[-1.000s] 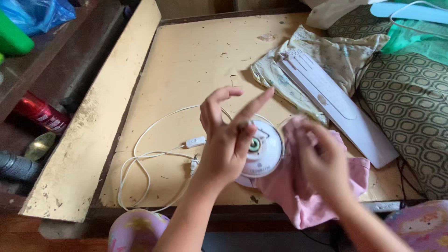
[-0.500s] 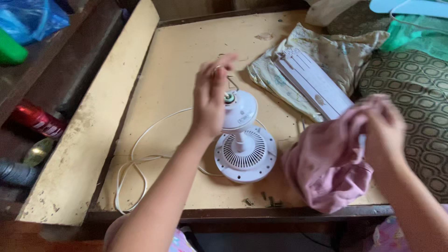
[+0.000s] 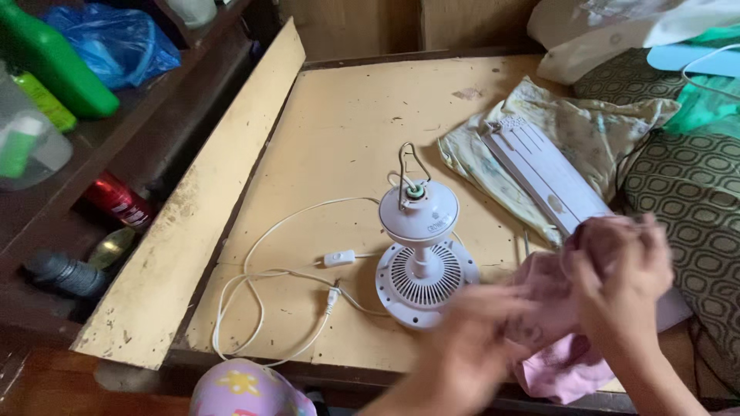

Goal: The person removes a fan blade from the motor housing, then uses a screwdriver to loosen and remove a central screw. After detaching the blade, the person wipes the motor housing and base with a pink cloth.

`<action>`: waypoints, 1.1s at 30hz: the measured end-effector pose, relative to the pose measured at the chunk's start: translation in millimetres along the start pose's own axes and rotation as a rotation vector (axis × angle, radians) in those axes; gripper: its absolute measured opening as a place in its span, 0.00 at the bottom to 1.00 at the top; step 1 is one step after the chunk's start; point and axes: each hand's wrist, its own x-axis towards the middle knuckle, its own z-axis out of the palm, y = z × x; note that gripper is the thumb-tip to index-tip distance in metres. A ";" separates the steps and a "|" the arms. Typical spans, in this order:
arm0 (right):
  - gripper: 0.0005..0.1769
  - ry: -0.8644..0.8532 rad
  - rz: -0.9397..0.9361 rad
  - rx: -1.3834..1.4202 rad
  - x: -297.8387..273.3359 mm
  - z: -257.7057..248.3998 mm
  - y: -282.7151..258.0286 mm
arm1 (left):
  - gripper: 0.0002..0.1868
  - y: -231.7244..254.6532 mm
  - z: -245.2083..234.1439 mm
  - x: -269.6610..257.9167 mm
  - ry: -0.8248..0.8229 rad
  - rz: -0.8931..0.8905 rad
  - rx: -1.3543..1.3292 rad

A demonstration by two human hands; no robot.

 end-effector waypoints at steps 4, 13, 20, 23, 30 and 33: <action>0.35 0.406 -0.015 0.853 8.5 0.4 -91.7 | 0.26 2.3 67.5 31.6 -0.217 0.144 0.198; 0.52 -0.202 0.797 1.366 12.4 -75.6 -46.7 | 0.36 -13.5 167.8 115.8 0.125 -0.121 0.365; 0.34 -0.042 0.388 0.988 21.8 -50.2 -10.6 | 0.27 -5.7 111.9 39.8 -0.033 -0.277 -0.232; 0.30 -0.106 0.523 0.910 18.8 -47.3 -0.2 | 0.18 -27.6 42.0 -6.1 -0.142 -0.540 -0.067; 0.73 -0.628 -0.423 0.095 -29.7 -0.6 -20.8 | 0.16 -49.2 -82.8 11.0 0.245 -0.515 0.578; 0.68 -0.626 -0.478 -0.150 -32.0 17.0 -31.4 | 0.27 -76.3 -98.3 7.5 0.217 -0.312 0.621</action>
